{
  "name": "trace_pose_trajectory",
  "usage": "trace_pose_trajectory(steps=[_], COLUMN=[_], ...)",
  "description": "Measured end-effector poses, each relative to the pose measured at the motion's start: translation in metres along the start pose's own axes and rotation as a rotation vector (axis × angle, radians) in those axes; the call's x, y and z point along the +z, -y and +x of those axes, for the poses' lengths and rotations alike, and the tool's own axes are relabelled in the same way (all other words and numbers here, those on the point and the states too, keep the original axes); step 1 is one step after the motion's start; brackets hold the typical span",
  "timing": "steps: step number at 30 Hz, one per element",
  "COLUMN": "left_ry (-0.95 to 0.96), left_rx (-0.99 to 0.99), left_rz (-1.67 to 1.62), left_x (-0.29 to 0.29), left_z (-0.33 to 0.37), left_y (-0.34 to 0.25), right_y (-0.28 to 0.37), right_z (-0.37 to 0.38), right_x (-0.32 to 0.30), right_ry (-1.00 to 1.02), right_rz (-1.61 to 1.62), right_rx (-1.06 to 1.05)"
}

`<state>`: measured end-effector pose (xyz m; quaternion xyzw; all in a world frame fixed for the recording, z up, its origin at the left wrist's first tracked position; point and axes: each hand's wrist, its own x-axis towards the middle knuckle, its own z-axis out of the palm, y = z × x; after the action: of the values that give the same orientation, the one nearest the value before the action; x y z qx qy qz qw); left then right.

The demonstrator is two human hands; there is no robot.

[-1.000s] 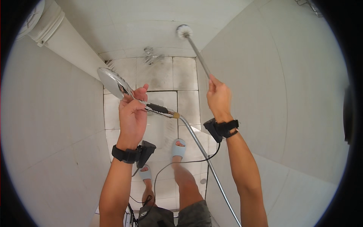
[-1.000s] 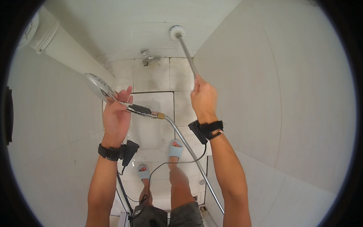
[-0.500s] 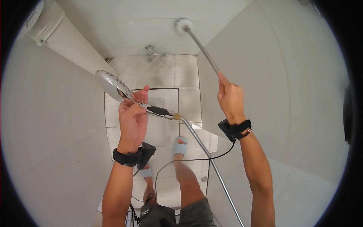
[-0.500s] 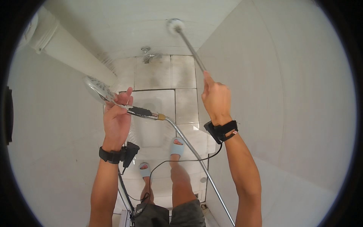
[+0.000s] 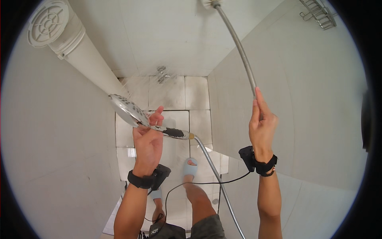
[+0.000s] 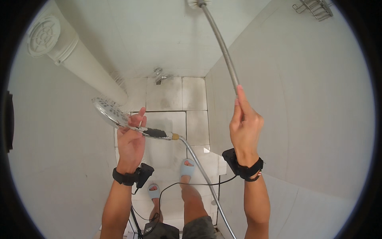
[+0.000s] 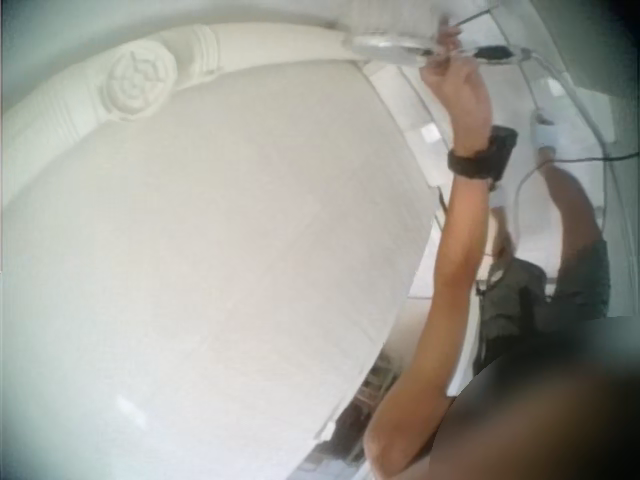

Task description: Clean a squat toilet using a brush and a shower head for rinsing.

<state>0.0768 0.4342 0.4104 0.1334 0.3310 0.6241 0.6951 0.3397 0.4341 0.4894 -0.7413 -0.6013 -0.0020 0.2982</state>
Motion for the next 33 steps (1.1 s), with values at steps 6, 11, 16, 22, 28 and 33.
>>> trace_pose_trajectory(steps=[6, 11, 16, 22, 28, 33], left_ry=[0.093, 0.062, 0.038, 0.001, 0.126, 0.120], left_rx=[0.000, -0.005, -0.029, -0.022, 0.017, 0.025], left_rz=[0.044, 0.098, 0.046, 0.006, 0.057, 0.020], left_x=[-0.011, -0.014, -0.015, -0.011, -0.015, -0.016], left_z=[0.004, 0.001, -0.001, -0.003, -0.003, -0.003], left_y=[0.005, 0.003, 0.001, 0.007, 0.004, 0.004], right_y=[-0.017, -0.007, 0.000, -0.018, -0.015, -0.031], right_z=[-0.019, -0.017, 0.008, 0.005, -0.031, -0.059], right_x=[0.026, 0.023, 0.031, 0.072, 0.026, 0.058], right_ry=[-0.029, -0.009, 0.083, 0.107, -0.005, -0.089], right_rz=[-0.055, -0.040, -0.103, -0.134, -0.125, -0.010], right_rx=[-0.050, 0.021, 0.118, 0.024, 0.168, 0.116])
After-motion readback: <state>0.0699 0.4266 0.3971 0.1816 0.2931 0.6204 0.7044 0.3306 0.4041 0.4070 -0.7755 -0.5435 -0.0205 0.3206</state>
